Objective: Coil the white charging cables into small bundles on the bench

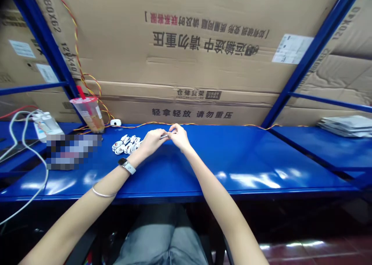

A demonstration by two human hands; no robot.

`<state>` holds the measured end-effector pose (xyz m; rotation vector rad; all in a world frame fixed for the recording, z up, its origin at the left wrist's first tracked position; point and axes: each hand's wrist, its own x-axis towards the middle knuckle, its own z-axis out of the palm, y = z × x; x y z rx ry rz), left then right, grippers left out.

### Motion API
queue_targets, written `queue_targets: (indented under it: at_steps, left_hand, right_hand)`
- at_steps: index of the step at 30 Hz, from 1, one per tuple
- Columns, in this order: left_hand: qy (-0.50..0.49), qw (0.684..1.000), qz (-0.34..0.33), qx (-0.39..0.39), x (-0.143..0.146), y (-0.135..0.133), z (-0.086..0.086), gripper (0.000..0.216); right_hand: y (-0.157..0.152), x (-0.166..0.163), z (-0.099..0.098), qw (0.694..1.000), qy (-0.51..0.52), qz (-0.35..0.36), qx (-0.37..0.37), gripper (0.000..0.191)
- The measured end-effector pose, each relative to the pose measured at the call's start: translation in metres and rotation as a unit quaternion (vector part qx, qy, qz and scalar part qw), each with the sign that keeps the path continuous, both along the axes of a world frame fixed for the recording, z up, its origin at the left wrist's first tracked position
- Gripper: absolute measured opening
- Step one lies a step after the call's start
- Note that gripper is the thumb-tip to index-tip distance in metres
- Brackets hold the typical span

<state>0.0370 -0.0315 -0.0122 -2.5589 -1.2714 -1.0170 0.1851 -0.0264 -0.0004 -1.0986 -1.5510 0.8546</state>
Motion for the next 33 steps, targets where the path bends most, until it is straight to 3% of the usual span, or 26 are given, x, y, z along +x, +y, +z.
queue_targets:
  at_steps: [4, 21, 28, 33]
  left_hand:
    - [0.078, 0.996, 0.010, 0.047, -0.001, 0.000, 0.000, 0.018]
    - [0.256, 0.924, 0.012, 0.283, -0.002, -0.001, -0.002, 0.033]
    - [0.266, 0.933, 0.031, 0.241, 0.002, -0.006, -0.002, 0.036]
    - [0.233, 0.955, 0.030, 0.179, 0.008, -0.007, -0.002, 0.036]
  right_hand:
    - [0.006, 0.003, -0.003, 0.989, 0.116, 0.049, -0.082, 0.020]
    - [0.003, 0.017, 0.005, 0.935, 0.219, 0.134, -0.245, 0.018]
    - [0.005, 0.014, 0.004, 0.929, 0.227, 0.128, -0.262, 0.015]
    - [0.003, 0.007, -0.003, 0.945, 0.248, 0.066, -0.205, 0.025]
